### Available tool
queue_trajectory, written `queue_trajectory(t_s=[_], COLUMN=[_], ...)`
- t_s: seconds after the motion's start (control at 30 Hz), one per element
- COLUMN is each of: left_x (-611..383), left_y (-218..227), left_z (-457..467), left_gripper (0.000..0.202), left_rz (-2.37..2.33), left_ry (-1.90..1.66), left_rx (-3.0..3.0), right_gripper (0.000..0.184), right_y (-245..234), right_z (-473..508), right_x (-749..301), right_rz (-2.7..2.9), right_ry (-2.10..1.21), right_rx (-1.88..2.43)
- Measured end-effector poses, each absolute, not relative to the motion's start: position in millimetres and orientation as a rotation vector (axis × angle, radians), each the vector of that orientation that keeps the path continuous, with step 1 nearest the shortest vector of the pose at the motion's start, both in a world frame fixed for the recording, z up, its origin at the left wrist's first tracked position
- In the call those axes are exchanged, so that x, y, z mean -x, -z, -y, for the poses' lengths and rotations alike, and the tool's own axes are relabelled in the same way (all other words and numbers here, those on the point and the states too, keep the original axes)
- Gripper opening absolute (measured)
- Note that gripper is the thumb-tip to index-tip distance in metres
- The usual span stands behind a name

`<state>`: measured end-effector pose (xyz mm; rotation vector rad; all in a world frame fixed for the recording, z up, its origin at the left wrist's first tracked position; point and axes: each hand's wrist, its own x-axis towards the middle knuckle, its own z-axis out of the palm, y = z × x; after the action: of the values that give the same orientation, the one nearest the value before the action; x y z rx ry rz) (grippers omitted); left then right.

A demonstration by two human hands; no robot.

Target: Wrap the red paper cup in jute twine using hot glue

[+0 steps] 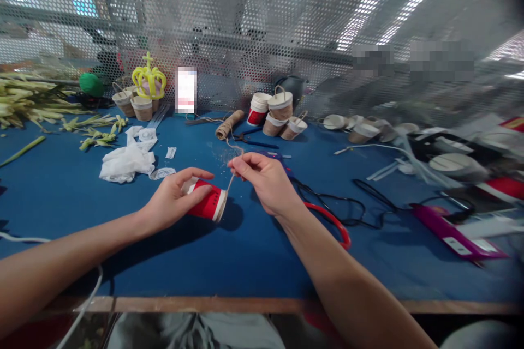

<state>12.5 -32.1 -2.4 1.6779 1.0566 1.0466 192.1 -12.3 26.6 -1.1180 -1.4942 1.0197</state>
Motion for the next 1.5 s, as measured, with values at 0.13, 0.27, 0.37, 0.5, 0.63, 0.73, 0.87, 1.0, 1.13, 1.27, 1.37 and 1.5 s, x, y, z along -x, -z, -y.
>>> queue_trajectory(t_s=[0.13, 0.27, 0.37, 0.5, 0.63, 0.73, 0.87, 1.0, 1.13, 1.27, 1.37, 1.5], left_x=[-12.6, -11.4, -9.9, -8.3, -6.8, -5.3, -4.0, -4.4, -5.2, -4.5, -3.2, -2.8], left_y=[1.6, 1.1, 1.1, 1.5, 1.3, 0.5, -0.6, -1.8, -2.7, -1.4, 1.2, 1.9], left_z=[34.5, 36.4, 37.7, 39.2, 40.2, 40.9, 42.0, 43.7, 45.0, 45.1, 44.9, 44.2], left_gripper=[0.025, 0.024, 0.023, 0.021, 0.021, 0.02, 0.019, 0.017, 0.015, 0.015, 0.016, 0.017], left_rz=[-1.07, -1.051, -1.036, -1.03, -1.0, -1.001, -0.996, -0.992, -0.979, -0.967, -0.984, -1.007], left_ry=[-1.088, -1.117, -1.135, -1.164, -1.199, -1.221, -1.263, -1.31, -1.35, -1.396, -1.406, -1.387], left_rx=[-1.734, -1.771, -1.789, -1.822, -1.88, -1.985, -2.091, -2.15, -2.193, -2.214, -2.207, -2.086], right_gripper=[0.015, 0.017, 0.018, 0.018, 0.02, 0.022, 0.022, 0.023, 0.025, 0.026, 0.026, 0.027], right_y=[-24.6, -23.4, -23.7, -24.9, -24.2, -21.9, -19.6, -19.1, -18.2, -16.8, -16.2, -14.9], right_z=[11.3, 11.3, 11.9, 13.3, 13.5, 12.8, 13.4, 15.3, 15.3, 15.2, 16.5, 16.3], right_x=[-192.2, -192.7, -192.3, -190.6, -189.7, -190.0, -190.6, -190.6, -189.9, -188.9, -187.4, -185.7], right_rz=[1.485, 1.514, 1.536, 1.553, 1.576, 1.605, 1.629, 1.643, 1.64, 1.617, 1.611, 1.64], right_ry=[-1.039, -1.038, -1.036, -1.048, -1.064, -1.071, -1.085, -1.099, -1.122, -1.165, -1.179, -1.157], right_rx=[1.146, 1.185, 1.21, 1.206, 1.219, 1.235, 1.216, 1.222, 1.245, 1.24, 1.225, 1.251])
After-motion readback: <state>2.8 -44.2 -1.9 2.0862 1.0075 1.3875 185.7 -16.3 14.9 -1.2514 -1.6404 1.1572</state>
